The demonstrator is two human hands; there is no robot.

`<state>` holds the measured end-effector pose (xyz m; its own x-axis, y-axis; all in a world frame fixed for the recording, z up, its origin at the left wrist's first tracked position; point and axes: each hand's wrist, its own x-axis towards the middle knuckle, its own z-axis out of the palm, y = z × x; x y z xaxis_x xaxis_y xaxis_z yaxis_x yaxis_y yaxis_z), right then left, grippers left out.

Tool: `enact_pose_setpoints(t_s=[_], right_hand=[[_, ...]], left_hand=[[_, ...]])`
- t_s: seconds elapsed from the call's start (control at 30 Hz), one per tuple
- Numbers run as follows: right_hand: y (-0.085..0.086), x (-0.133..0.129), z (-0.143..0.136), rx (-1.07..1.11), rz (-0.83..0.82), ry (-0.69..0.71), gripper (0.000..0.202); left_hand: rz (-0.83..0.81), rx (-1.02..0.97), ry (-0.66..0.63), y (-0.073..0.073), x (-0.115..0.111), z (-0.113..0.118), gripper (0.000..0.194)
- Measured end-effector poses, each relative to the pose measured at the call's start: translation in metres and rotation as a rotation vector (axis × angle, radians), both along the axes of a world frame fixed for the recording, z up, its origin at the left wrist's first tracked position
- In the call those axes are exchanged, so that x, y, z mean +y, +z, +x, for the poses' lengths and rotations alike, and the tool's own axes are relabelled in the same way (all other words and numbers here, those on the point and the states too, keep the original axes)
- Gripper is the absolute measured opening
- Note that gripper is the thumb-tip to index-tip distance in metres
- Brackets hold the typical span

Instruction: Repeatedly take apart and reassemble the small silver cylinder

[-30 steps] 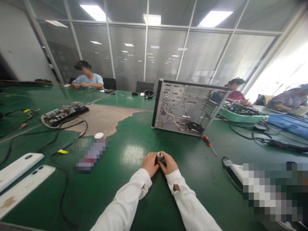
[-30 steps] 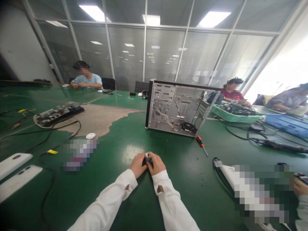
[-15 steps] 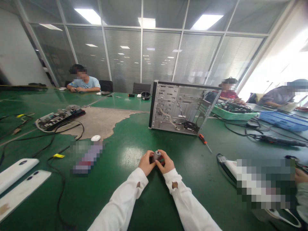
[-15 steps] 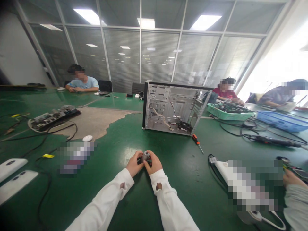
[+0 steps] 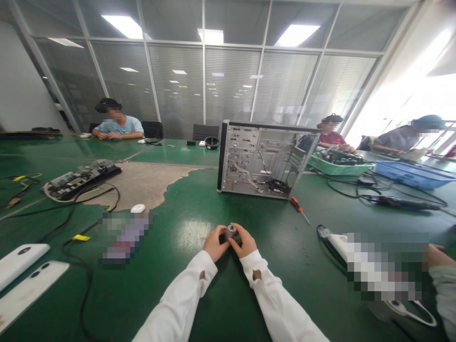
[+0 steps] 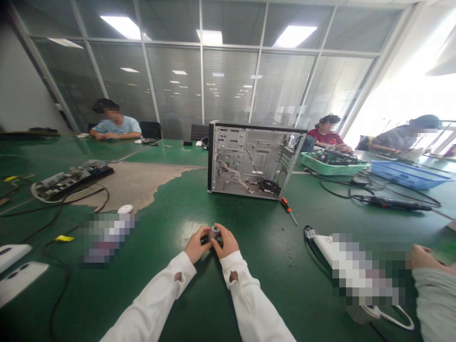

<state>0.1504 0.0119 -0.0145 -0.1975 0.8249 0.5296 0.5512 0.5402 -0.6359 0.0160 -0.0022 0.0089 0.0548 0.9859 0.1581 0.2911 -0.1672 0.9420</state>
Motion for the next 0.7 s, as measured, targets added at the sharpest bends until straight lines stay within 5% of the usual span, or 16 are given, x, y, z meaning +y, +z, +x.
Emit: enact_pose_setpoints(t_s=[0.37, 0.7], right_hand=[[0.003, 0.0, 0.0, 0.238, -0.216, -0.014, 0.045], [-0.01, 0.004, -0.003, 0.439, -0.363, 0.091, 0.041]], left_hand=[[0.036, -0.028, -0.086, 0.0, -0.002, -0.002, 0.037], [-0.131, -0.26, -0.128, 0.006, 0.001, -0.003, 0.037]])
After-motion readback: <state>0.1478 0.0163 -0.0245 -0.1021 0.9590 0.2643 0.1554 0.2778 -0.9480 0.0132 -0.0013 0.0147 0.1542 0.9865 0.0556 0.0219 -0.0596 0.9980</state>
